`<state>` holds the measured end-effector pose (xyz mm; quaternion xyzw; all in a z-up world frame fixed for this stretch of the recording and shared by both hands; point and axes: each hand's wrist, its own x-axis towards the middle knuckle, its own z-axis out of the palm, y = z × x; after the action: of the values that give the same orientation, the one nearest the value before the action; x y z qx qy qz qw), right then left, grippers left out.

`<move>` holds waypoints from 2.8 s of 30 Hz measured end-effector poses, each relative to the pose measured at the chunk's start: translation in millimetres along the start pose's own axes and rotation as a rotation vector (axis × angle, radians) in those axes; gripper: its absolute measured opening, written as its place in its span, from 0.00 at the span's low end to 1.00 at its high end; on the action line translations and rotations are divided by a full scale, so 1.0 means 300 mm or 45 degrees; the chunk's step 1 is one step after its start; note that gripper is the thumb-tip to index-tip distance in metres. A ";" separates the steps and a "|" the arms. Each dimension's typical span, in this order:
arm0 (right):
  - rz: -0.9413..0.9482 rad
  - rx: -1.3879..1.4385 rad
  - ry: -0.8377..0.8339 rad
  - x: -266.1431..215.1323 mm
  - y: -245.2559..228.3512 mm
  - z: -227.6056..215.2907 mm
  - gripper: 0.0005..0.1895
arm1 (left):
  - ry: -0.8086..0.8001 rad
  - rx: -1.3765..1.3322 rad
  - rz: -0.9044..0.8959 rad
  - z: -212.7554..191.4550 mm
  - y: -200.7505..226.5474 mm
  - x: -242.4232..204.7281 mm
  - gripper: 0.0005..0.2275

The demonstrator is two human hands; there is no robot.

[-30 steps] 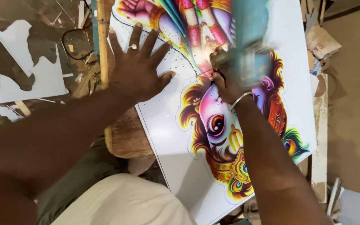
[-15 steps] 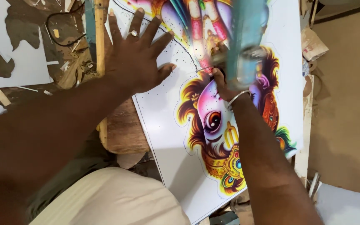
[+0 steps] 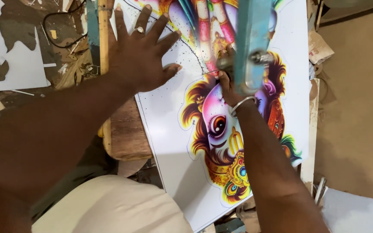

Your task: Cutting a decorative printed board with a powered reciprocating saw.

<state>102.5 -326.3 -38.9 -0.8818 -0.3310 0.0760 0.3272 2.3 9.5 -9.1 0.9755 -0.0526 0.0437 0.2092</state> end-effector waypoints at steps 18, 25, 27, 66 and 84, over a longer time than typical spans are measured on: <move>0.022 -0.507 0.042 0.005 -0.090 -0.015 0.26 | 0.022 0.150 0.083 0.039 -0.038 0.052 0.33; 0.140 -0.770 0.017 0.012 -0.207 -0.036 0.28 | 0.007 0.175 0.107 0.039 -0.044 0.062 0.33; 0.100 -0.739 0.034 0.015 -0.211 -0.034 0.28 | -0.008 0.195 0.101 0.030 -0.042 0.065 0.33; -0.028 0.145 -0.039 0.078 0.025 -0.038 0.34 | -0.118 0.103 0.159 -0.058 -0.046 0.038 0.34; -0.485 -0.768 -0.183 0.209 -0.103 -0.145 0.27 | -0.029 0.078 -0.137 -0.042 0.056 -0.093 0.34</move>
<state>149.4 -291.9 19.4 -0.8535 -0.5192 -0.0256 0.0365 -28.3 1.9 6.3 0.9833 -0.0010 0.0227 0.1807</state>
